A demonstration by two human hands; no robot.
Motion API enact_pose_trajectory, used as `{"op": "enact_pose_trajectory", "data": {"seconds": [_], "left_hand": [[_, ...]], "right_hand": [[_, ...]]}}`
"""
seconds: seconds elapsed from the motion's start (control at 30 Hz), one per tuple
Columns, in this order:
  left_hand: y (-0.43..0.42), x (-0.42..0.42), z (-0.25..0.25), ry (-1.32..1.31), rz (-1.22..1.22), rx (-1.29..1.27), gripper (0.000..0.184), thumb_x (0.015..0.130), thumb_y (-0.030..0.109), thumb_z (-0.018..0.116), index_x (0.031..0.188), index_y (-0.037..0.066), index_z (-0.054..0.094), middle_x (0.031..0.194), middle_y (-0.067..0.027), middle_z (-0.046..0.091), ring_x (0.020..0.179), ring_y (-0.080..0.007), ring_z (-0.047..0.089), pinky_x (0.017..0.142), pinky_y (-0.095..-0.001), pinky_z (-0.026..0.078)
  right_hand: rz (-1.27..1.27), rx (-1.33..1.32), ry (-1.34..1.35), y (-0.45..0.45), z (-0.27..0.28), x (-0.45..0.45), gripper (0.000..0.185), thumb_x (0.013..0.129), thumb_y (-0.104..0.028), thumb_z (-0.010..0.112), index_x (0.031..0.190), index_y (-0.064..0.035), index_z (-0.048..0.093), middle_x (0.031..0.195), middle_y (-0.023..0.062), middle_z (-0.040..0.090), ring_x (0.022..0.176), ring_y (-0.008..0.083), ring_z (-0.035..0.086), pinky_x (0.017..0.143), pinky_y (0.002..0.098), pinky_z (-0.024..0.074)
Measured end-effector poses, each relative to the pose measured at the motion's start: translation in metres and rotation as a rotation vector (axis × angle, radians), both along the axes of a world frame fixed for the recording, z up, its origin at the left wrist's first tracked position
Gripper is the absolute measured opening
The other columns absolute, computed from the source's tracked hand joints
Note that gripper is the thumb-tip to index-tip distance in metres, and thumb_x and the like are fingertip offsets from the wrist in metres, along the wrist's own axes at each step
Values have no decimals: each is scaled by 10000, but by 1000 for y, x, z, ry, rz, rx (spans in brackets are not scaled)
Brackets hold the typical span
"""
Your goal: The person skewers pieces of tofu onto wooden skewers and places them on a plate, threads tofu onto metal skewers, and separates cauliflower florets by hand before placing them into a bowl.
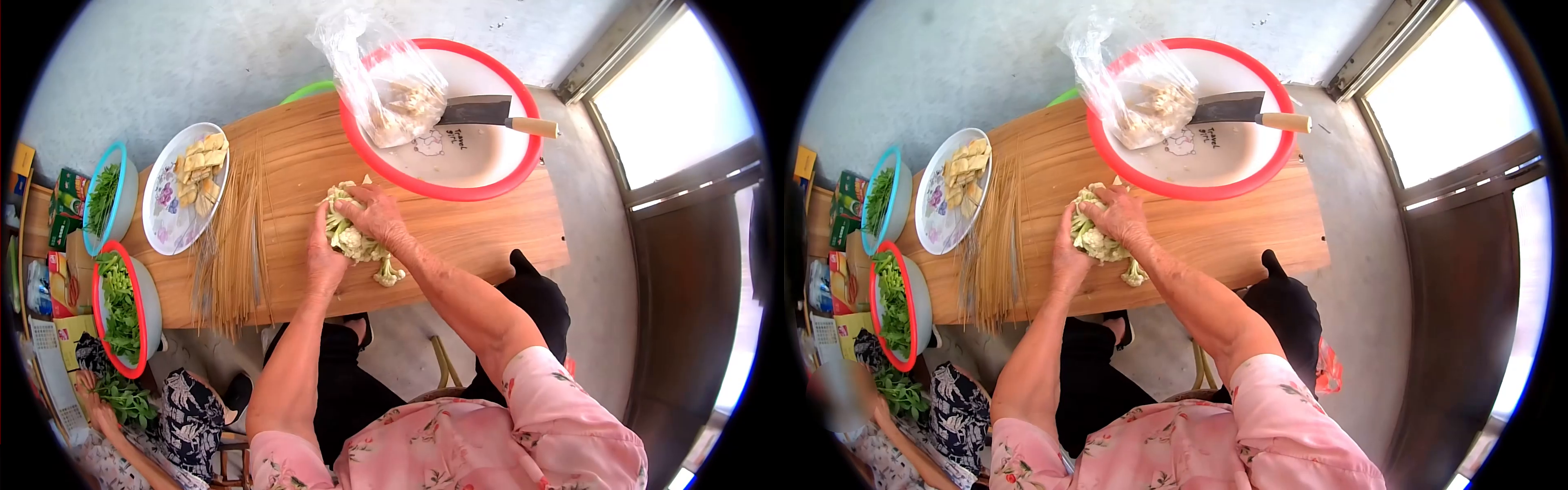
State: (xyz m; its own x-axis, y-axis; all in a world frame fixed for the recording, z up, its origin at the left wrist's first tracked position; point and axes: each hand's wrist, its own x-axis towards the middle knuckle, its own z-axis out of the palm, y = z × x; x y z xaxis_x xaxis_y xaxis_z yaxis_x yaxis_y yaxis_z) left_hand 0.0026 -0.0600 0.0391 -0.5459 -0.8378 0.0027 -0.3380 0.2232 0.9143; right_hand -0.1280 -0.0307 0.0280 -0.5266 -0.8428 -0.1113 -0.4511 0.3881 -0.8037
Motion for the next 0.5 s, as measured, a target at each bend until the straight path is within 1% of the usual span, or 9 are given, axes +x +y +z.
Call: {"op": "enact_pose_trajectory", "data": {"seconds": [0.07,0.13,0.17,0.2,0.27,0.3,0.33,0.43,0.5], "left_hand": [[2,1,14,-14,-7,-11,894,571,43,806,1332,97,339,1192,-103,538,1067,-196,528,896,-310,437],[3,4,21,30,38,-36,915,563,26,806,1341,96,329,1180,-95,549,1048,-190,537,896,-312,439],[4,6,31,48,21,2,931,560,12,806,1348,96,317,1192,-93,540,1067,-188,525,905,-309,432],[4,8,38,49,10,2,931,560,12,806,1348,96,317,1192,-93,540,1067,-188,525,905,-309,432],[2,14,49,76,27,29,916,593,22,800,1352,92,292,1226,-115,496,1102,-202,502,925,-315,426],[2,18,52,77,31,-41,911,608,7,790,1358,95,281,1245,-119,484,1114,-195,494,927,-310,426],[4,19,59,77,28,-43,911,608,7,790,1358,95,281,1245,-119,484,1114,-195,494,927,-310,426],[8,21,76,237,77,33,864,641,-55,741,1357,98,284,1267,-111,464,1115,-183,489,936,-298,420],[9,16,89,256,77,46,865,645,-75,728,1362,101,278,1280,-106,450,1125,-186,480,942,-298,421]], "right_hand": [[-10,-11,-23,-2,12,2,566,777,-539,551,1144,-110,586,1211,144,522,1141,306,473,977,393,350],[28,9,1,-3,25,3,566,766,-533,565,1133,-103,593,1198,137,530,1123,306,483,959,392,369],[24,44,-94,-4,37,5,557,757,-525,579,1125,-107,599,1167,133,542,1103,322,486,949,412,379],[13,43,-93,-4,49,7,557,757,-525,579,1125,-107,599,1167,133,542,1103,322,486,949,412,379],[22,-6,-37,-5,67,13,542,760,-520,594,1097,-97,611,1088,184,573,1054,333,531,917,399,415],[8,-42,12,-6,70,18,536,754,-531,596,1082,-107,621,1062,164,579,1031,334,527,895,415,422],[5,-44,13,-6,78,21,536,754,-531,596,1082,-107,621,1062,164,579,1031,334,527,895,415,422],[31,-108,92,-5,101,26,530,751,-535,602,1070,-113,625,1039,153,573,990,320,507,876,413,415],[28,-141,121,0,127,22,536,757,-536,597,1075,-105,620,1041,149,573,1004,319,502,887,412,407]]}}
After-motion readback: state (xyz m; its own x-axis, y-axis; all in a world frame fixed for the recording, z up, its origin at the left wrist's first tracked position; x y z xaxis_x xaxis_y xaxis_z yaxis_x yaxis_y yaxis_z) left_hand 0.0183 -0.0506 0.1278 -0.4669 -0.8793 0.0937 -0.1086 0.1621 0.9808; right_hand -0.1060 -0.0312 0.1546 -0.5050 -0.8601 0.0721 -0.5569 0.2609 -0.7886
